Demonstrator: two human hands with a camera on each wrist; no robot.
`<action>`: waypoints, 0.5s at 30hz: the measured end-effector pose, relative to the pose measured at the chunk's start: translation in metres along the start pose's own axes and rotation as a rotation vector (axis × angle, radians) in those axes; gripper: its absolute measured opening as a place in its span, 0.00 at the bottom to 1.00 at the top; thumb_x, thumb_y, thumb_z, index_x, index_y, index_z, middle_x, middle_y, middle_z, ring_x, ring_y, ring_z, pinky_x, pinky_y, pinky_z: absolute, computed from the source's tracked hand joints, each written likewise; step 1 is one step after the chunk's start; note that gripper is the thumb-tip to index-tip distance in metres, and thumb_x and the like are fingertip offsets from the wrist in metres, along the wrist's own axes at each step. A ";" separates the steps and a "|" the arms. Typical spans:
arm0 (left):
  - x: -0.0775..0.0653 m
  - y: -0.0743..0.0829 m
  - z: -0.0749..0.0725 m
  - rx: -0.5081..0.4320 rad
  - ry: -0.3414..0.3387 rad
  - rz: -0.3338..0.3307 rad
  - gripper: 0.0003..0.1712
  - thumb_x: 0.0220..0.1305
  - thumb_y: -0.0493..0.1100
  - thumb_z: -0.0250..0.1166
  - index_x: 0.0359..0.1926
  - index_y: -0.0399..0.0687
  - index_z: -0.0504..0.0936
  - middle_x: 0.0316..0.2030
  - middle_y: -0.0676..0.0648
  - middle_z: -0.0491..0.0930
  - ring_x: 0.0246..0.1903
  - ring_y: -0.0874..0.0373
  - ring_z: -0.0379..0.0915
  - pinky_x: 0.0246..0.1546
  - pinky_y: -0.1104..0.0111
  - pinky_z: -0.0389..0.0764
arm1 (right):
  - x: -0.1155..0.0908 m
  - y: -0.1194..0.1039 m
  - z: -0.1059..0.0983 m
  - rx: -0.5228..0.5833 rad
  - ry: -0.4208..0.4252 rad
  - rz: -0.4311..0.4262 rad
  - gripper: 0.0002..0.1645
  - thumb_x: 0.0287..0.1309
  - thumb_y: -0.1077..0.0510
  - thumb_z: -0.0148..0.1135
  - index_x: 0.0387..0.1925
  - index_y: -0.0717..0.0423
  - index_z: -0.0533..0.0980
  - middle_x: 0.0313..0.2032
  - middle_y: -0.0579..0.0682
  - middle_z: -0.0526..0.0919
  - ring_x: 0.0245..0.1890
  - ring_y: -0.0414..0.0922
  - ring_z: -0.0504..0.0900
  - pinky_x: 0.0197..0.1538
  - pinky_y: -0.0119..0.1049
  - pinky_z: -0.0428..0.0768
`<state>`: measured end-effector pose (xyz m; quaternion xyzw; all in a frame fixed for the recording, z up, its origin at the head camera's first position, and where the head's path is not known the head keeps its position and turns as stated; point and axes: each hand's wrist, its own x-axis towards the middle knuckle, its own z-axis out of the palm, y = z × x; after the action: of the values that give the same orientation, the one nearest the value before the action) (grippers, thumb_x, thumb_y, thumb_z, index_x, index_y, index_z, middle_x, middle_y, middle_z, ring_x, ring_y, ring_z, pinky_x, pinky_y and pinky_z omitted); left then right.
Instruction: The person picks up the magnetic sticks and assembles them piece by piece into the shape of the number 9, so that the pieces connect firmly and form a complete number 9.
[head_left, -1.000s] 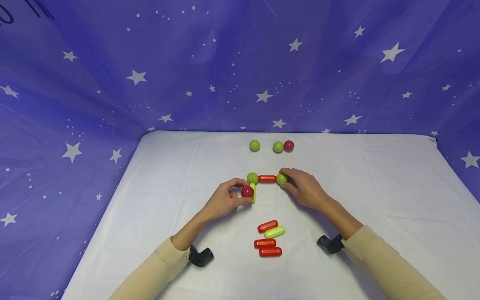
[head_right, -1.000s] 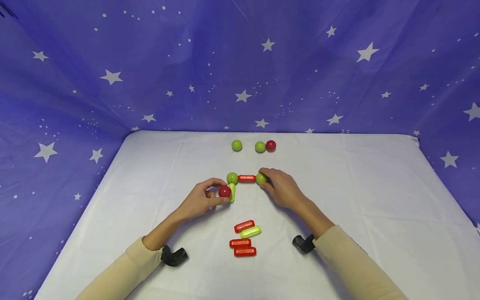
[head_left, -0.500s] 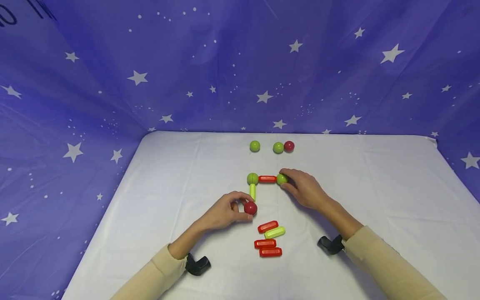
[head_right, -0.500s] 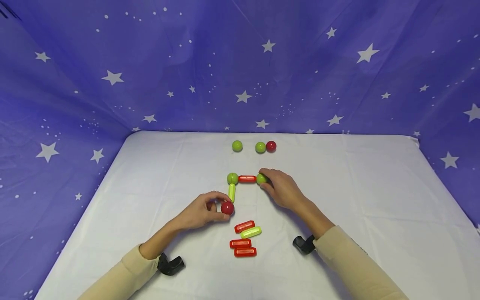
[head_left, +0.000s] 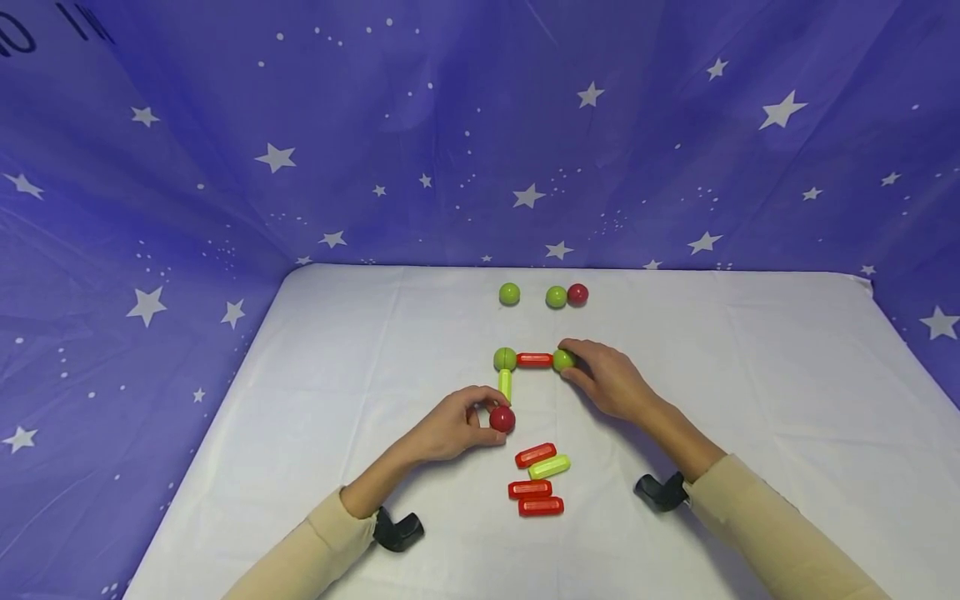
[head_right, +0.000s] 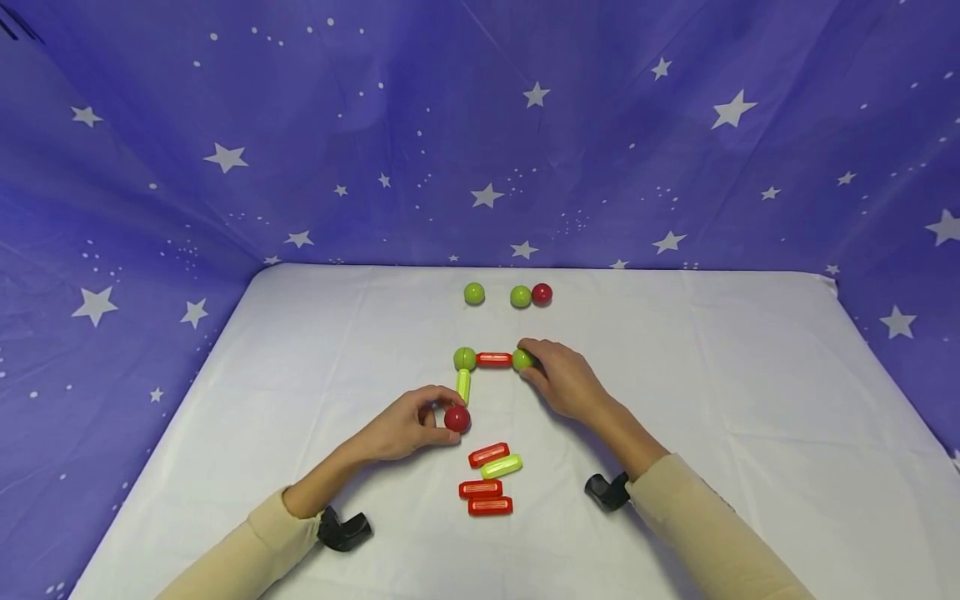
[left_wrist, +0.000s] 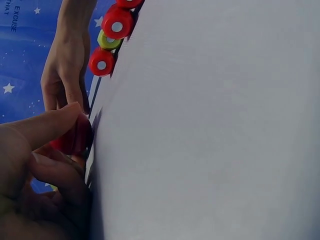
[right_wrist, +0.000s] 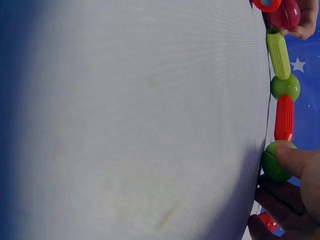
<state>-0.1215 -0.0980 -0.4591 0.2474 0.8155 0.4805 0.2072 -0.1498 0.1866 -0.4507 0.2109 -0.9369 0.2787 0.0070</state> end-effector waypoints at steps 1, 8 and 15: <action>0.000 0.000 0.000 0.006 0.001 0.004 0.24 0.55 0.38 0.75 0.52 0.49 0.80 0.39 0.52 0.76 0.22 0.63 0.66 0.25 0.71 0.69 | 0.000 0.000 0.000 -0.001 0.000 0.001 0.25 0.62 0.60 0.67 0.59 0.63 0.74 0.56 0.60 0.80 0.58 0.58 0.76 0.61 0.56 0.71; 0.001 0.001 -0.001 0.015 -0.004 0.010 0.24 0.55 0.38 0.75 0.53 0.49 0.79 0.40 0.51 0.75 0.22 0.62 0.67 0.25 0.71 0.70 | 0.000 0.000 0.000 0.002 -0.003 0.005 0.25 0.63 0.60 0.66 0.60 0.63 0.74 0.56 0.60 0.79 0.58 0.58 0.76 0.61 0.56 0.71; 0.003 0.002 -0.002 0.044 -0.029 0.034 0.28 0.54 0.39 0.76 0.56 0.48 0.77 0.41 0.50 0.75 0.22 0.62 0.68 0.25 0.71 0.71 | 0.000 -0.001 0.000 -0.003 -0.009 0.014 0.25 0.62 0.60 0.67 0.60 0.63 0.74 0.55 0.60 0.80 0.58 0.58 0.76 0.60 0.56 0.71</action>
<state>-0.1250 -0.0963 -0.4568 0.2728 0.8183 0.4624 0.2055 -0.1498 0.1856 -0.4500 0.2057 -0.9387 0.2765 0.0014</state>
